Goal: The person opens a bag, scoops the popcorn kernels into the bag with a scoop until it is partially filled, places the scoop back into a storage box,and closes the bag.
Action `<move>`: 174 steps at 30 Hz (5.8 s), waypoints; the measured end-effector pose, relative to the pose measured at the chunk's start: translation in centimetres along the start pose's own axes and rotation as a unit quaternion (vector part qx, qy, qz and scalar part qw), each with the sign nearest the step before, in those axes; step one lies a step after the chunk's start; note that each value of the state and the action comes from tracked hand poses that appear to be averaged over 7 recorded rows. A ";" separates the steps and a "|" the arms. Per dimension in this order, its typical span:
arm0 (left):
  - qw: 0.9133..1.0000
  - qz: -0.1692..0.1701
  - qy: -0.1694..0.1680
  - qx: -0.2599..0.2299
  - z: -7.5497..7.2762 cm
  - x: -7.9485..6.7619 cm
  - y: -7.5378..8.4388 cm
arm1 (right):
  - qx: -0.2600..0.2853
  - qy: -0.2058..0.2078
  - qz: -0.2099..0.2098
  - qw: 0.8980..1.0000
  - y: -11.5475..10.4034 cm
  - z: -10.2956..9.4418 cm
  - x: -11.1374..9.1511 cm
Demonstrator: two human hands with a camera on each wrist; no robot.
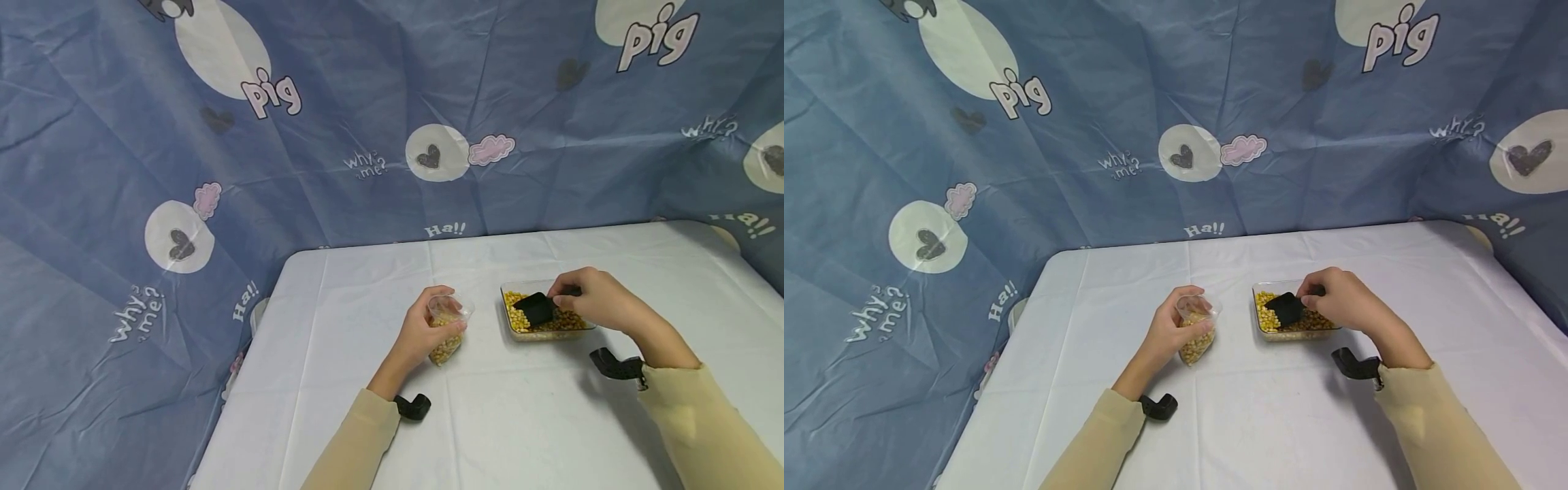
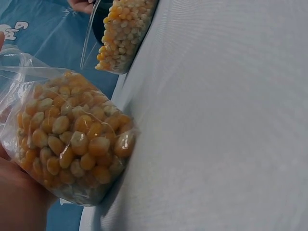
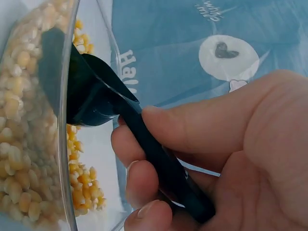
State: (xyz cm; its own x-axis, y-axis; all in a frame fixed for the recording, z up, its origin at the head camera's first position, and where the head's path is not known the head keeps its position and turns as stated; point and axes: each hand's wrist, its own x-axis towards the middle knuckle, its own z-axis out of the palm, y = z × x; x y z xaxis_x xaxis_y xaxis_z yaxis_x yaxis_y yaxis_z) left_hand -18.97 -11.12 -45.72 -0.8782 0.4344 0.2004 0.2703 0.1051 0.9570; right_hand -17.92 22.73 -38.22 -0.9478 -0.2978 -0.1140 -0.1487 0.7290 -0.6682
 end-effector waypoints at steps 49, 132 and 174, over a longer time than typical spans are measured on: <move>1.000 0.025 0.003 -0.013 0.0 0.0 -0.1 | 0.100 -0.001 0.052 0.994 3.1 -2.4 -0.5; 1.000 0.019 -0.015 -0.018 0.4 0.1 0.0 | 0.238 0.021 0.041 0.970 2.0 -2.3 -0.6; 0.999 -0.034 -0.021 0.033 1.1 -0.3 1.1 | 0.032 0.116 -0.093 0.988 -6.7 4.4 -0.4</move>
State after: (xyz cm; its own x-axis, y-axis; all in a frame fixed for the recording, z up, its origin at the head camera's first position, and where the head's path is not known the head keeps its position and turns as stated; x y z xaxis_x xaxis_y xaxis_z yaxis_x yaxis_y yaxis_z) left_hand -17.95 -10.13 -44.99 -0.8782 0.4616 0.1257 0.2379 0.1934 0.9518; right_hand -15.33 15.21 -36.90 -0.9460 -0.2681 0.1824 -0.3156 0.6322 -0.7076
